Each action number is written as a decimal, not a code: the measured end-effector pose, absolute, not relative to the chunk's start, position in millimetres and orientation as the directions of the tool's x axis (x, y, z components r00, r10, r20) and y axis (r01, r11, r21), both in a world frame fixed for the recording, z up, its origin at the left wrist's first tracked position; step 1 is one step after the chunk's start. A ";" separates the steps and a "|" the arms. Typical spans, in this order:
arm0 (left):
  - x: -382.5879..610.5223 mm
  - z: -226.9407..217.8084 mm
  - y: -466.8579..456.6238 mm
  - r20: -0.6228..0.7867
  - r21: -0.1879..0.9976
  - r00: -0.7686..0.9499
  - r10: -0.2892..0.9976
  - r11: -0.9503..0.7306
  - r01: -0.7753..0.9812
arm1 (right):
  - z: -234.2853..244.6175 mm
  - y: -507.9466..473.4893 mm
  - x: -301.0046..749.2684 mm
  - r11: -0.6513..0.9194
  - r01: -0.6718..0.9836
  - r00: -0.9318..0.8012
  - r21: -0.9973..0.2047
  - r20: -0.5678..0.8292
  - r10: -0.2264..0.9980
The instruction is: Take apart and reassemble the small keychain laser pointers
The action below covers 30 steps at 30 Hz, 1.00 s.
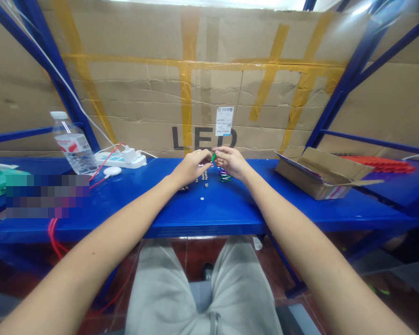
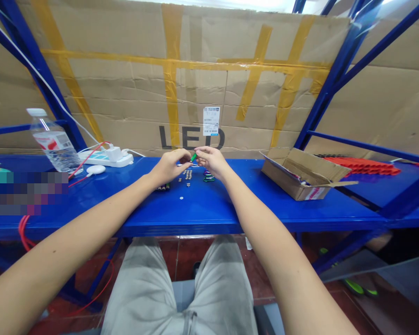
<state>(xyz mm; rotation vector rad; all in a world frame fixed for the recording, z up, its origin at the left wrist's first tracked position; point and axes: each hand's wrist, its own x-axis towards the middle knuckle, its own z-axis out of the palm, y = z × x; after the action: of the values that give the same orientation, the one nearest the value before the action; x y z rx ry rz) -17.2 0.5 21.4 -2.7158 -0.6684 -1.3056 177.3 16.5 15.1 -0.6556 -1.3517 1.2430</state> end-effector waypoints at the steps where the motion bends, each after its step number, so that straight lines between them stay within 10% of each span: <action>1: -17.2 21.4 0.7 0.757 0.131 0.550 0.354 -0.906 0.403 | 15.2 16.3 177.4 0.273 -0.269 -0.222 -0.923 0.336 0.916; 30: -18.6 18.3 7.8 0.872 -0.118 0.476 0.117 -0.893 0.435 | 25.1 6.1 175.8 -0.197 -0.478 -0.372 -0.856 -0.006 0.928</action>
<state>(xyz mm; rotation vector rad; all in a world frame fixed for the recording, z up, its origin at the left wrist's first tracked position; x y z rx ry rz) -18.6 7.8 18.3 -2.4037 -0.4659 -1.3836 175.8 6.1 25.1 -0.6747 -0.9872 1.7566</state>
